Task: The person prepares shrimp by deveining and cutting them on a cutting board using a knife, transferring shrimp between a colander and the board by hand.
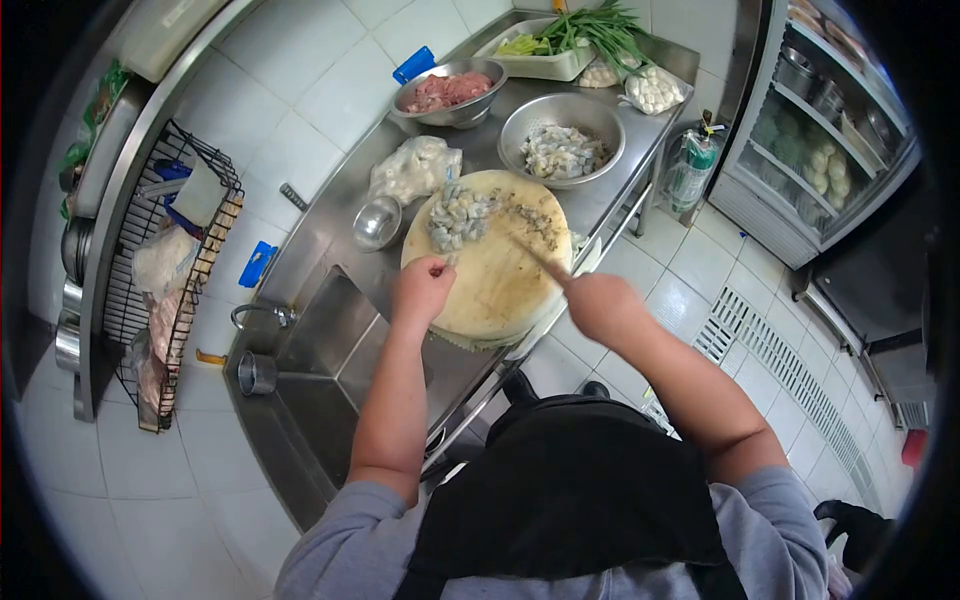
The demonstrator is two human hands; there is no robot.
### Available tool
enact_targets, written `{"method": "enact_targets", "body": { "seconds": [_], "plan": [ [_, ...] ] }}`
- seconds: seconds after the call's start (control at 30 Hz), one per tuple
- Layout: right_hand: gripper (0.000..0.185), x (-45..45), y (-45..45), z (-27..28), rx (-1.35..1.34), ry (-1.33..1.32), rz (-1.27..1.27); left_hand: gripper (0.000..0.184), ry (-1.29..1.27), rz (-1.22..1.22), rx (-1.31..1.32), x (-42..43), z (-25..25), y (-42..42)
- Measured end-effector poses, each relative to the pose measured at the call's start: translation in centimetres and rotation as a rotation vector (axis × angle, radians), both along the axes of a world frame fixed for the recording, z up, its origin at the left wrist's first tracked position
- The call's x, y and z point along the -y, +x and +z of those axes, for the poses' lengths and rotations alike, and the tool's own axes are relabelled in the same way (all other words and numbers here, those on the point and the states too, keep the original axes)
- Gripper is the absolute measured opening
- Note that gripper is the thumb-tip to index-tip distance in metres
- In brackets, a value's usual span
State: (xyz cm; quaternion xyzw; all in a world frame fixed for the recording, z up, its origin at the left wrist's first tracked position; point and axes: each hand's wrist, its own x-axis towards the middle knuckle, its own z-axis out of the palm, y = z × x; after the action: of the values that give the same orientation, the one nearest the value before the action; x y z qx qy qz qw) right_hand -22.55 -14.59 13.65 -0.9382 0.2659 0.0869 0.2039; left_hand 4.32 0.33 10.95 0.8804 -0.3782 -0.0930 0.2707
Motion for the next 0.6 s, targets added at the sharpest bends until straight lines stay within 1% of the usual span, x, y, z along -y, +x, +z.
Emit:
{"method": "enact_targets", "body": {
  "seconds": [0.03,0.1,0.13,0.2,0.23,0.3,0.33,0.4,0.43,0.5,0.53,0.6],
  "plan": [
    [0.066,-1.4,-0.2,0.2,-0.005,0.004,-0.002,0.026,0.004,-0.002,-0.005,0.0,0.0,-0.1],
    [0.066,-3.9,-0.7,0.1,-0.043,0.081,0.226,0.025,-0.075,0.029,-0.045,0.1,0.1,0.0],
    [0.066,-4.6,-1.2,-0.3,-0.042,0.079,0.229,0.025,-0.077,0.032,-0.045,0.2,0.3,0.0],
    [0.064,-5.1,-2.0,-1.5,-0.039,0.189,0.287,0.026,-0.065,0.035,-0.004,0.0,0.8,0.4],
    [0.064,-4.5,-2.3,-2.0,-0.041,0.193,0.292,0.026,-0.061,0.041,-0.006,-0.1,0.7,0.6],
    [0.062,-2.4,-2.3,-2.7,-0.048,0.064,0.120,0.025,-0.097,0.017,0.046,-0.5,0.4,0.7],
    [0.062,-1.9,-2.2,-2.5,-0.048,0.068,0.122,0.025,-0.093,0.019,0.046,-0.8,0.0,0.7],
    [0.060,-0.8,-2.0,-1.7,0.011,-0.068,-0.098,0.025,-0.030,0.028,0.013,-0.6,-0.4,0.5],
    [0.060,-0.9,-2.2,-1.5,0.016,-0.073,-0.104,0.025,-0.035,0.022,0.018,-0.4,-0.3,0.3],
    [0.060,-2.3,-2.5,-1.2,0.043,-0.050,0.040,0.025,-0.029,0.018,0.003,-0.7,-0.4,-0.3],
    [0.061,-3.1,-2.6,-0.3,-0.022,0.015,0.142,0.025,-0.023,0.019,-0.001,-0.8,-0.6,-0.5],
    [0.063,-2.9,-2.7,-1.4,-0.029,0.024,0.148,0.024,-0.090,0.008,0.044,-0.4,-0.9,-0.6]
  ]
}}
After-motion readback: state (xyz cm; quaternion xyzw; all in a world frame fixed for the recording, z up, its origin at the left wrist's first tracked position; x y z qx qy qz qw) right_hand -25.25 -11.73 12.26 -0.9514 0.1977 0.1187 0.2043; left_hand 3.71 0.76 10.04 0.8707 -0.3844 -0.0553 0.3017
